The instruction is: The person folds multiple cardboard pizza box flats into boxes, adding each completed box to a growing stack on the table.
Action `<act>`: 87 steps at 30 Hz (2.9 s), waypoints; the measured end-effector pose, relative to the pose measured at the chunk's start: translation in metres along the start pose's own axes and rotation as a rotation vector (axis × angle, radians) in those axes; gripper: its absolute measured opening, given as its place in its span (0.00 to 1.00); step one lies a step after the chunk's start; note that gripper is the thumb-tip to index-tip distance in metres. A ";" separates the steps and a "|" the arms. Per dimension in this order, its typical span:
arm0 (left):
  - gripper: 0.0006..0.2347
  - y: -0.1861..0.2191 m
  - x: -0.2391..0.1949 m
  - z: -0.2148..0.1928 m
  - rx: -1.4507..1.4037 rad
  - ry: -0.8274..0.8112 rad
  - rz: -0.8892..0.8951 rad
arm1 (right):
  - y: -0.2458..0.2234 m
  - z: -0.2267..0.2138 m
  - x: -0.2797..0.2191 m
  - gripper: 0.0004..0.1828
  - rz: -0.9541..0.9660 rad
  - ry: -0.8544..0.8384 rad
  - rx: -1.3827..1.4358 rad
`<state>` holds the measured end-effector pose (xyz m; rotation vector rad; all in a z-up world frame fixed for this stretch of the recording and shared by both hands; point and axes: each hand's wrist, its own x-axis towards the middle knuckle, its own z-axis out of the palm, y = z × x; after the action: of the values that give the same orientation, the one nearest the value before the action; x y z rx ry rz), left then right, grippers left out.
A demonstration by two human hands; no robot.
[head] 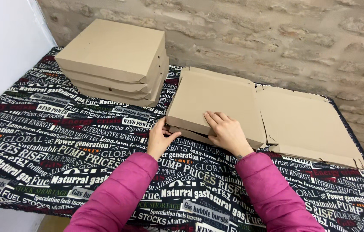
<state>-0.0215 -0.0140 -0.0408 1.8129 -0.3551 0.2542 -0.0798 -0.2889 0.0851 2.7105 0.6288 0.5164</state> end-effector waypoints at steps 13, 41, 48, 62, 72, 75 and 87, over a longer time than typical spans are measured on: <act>0.32 0.047 -0.005 -0.024 0.210 0.034 0.196 | -0.012 0.002 -0.050 0.42 -0.090 0.139 -0.063; 0.24 0.051 -0.011 -0.014 0.325 -0.131 0.229 | 0.007 0.051 -0.165 0.30 0.784 0.327 1.126; 0.24 0.050 -0.011 -0.014 0.306 -0.139 0.214 | 0.017 0.057 -0.166 0.46 0.753 0.399 1.531; 0.23 0.054 -0.011 -0.002 0.390 -0.140 0.250 | 0.035 0.092 -0.171 0.28 0.842 0.447 0.772; 0.16 0.023 0.001 0.013 0.096 -0.070 -0.026 | 0.047 0.117 -0.160 0.26 1.107 0.528 1.612; 0.18 0.015 0.008 0.012 -0.086 -0.047 -0.113 | 0.047 0.109 -0.154 0.28 1.172 0.496 1.765; 0.28 0.067 0.001 -0.016 -0.695 -0.026 -0.353 | 0.025 0.084 -0.149 0.37 0.996 0.191 2.107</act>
<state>-0.0447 -0.0149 0.0239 1.1612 -0.1102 -0.1337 -0.1618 -0.3984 -0.0211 4.9171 -1.0667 0.1740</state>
